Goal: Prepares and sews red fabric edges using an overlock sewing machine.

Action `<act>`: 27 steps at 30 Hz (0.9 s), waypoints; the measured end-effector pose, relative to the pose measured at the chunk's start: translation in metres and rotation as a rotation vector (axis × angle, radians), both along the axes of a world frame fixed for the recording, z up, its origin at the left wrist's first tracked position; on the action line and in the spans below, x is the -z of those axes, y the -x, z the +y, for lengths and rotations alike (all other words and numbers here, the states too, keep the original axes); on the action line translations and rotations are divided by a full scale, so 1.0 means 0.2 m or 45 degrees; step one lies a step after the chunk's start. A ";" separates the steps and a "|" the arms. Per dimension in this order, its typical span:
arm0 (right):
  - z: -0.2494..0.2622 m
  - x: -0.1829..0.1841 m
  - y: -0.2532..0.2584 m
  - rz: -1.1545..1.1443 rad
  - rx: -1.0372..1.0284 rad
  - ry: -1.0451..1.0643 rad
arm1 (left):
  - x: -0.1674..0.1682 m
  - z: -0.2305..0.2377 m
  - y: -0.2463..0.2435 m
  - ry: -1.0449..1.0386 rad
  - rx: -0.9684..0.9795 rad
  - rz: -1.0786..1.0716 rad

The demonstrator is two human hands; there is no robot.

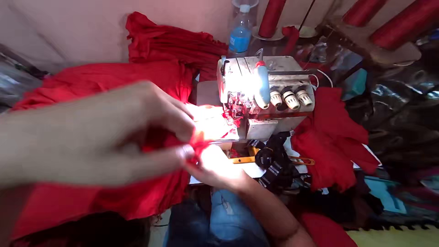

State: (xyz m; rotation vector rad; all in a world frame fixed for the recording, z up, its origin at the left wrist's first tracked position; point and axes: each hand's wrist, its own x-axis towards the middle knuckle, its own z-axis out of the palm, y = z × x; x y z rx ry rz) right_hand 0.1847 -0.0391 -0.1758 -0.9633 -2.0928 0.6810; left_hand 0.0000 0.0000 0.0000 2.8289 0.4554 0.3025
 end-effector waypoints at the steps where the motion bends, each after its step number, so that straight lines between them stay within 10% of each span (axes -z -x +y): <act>1: 0.00 0.06 -0.03 0.157 0.084 -0.181 | -0.03 0.07 0.02 0.012 -0.023 -0.018; 8: 0.10 0.01 -0.21 0.715 0.582 -0.310 | -0.03 0.27 0.10 0.213 -0.173 -0.096; 27: 0.13 -0.13 -0.25 0.614 0.496 0.127 | -0.01 0.35 0.10 0.135 -0.274 -0.202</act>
